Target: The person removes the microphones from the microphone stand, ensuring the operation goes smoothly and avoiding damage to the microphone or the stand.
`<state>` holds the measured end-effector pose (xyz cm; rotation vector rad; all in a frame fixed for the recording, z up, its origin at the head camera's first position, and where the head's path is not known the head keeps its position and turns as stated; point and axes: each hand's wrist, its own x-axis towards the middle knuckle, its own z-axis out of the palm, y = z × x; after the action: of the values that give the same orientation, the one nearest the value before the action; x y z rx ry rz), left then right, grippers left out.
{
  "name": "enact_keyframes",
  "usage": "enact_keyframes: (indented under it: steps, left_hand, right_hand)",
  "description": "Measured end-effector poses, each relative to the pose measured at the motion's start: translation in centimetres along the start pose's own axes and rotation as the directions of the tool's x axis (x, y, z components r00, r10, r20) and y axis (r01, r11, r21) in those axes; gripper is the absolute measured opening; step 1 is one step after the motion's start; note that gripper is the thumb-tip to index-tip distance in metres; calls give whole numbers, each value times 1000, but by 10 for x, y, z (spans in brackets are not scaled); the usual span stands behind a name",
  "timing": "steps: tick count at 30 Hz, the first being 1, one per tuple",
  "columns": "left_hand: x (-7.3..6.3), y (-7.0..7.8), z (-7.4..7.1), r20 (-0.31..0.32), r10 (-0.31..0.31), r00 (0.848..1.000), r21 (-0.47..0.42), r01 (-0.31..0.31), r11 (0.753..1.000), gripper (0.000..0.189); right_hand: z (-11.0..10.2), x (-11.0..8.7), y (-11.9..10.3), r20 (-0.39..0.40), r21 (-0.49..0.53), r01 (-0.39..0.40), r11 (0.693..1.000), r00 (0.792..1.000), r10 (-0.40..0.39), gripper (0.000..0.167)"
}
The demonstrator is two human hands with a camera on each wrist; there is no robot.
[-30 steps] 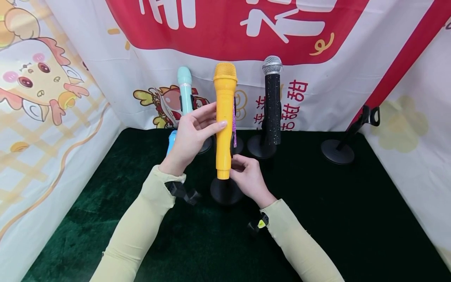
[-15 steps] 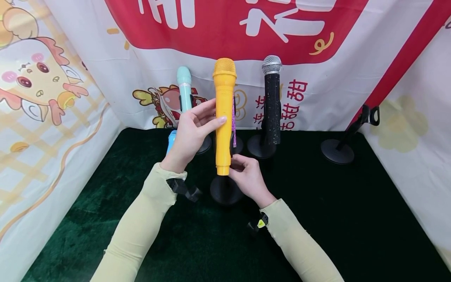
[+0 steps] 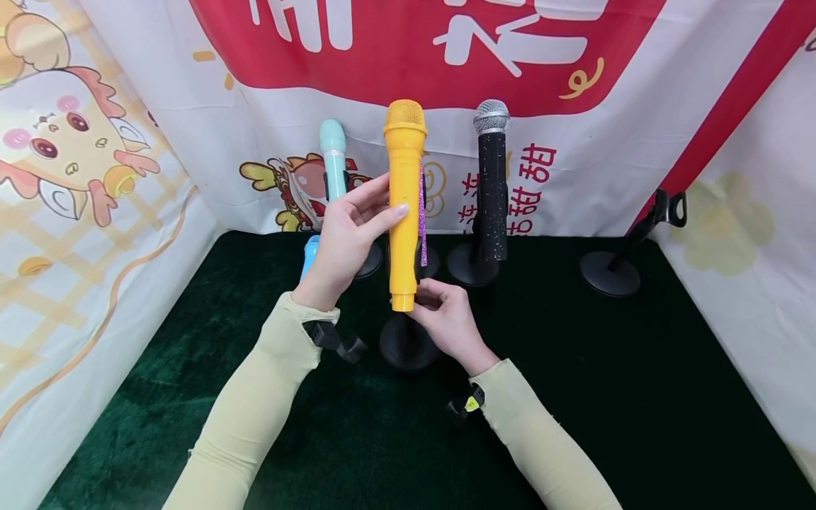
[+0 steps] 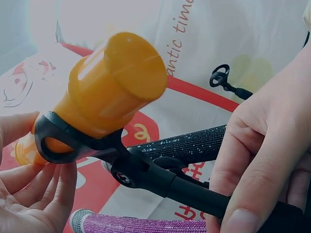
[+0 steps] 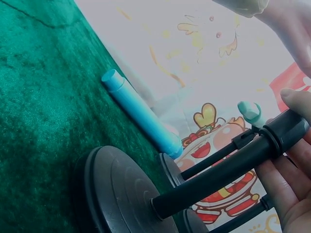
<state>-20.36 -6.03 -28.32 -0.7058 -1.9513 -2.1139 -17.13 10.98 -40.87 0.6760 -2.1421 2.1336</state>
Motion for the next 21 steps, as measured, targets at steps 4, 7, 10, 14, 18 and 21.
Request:
enact_keyframes:
  steps: [4, 7, 10, 14, 18, 21]
  left_hand:
    - [-1, 1, 1, -2, -2, 1000, -15, 2, 1000, 50]
    - [-3, 1, 1, -3, -8, 1000, -13, 8, 1000, 52]
    - [-6, 1, 1, -2, -15, 1000, 10, 15, 1000, 53]
    - [-10, 3, 1, 0, -41, 999, 37, 41, 998, 56]
    - [-16, 3, 0, 14, -62, 998, 44, 61, 997, 60]
    - [-21, 1, -1, 25, -62, 998, 42, 61, 997, 62]
  right_hand:
    - [3, -2, -17, 8, -25, 21, 999, 1000, -21, 22]
    - [4, -3, -24, 17, -39, 28, 999, 999, -28, 22]
    - [3, -3, -25, 24, -41, 18, 999, 1000, -17, 23]
    - [2, -3, -25, 26, -45, 17, 999, 1000, -16, 25]
    - [2, -3, -24, 24, -40, 21, 999, 1000, -20, 25]
    - [3, -3, -22, 24, -39, 17, 999, 1000, -16, 25]
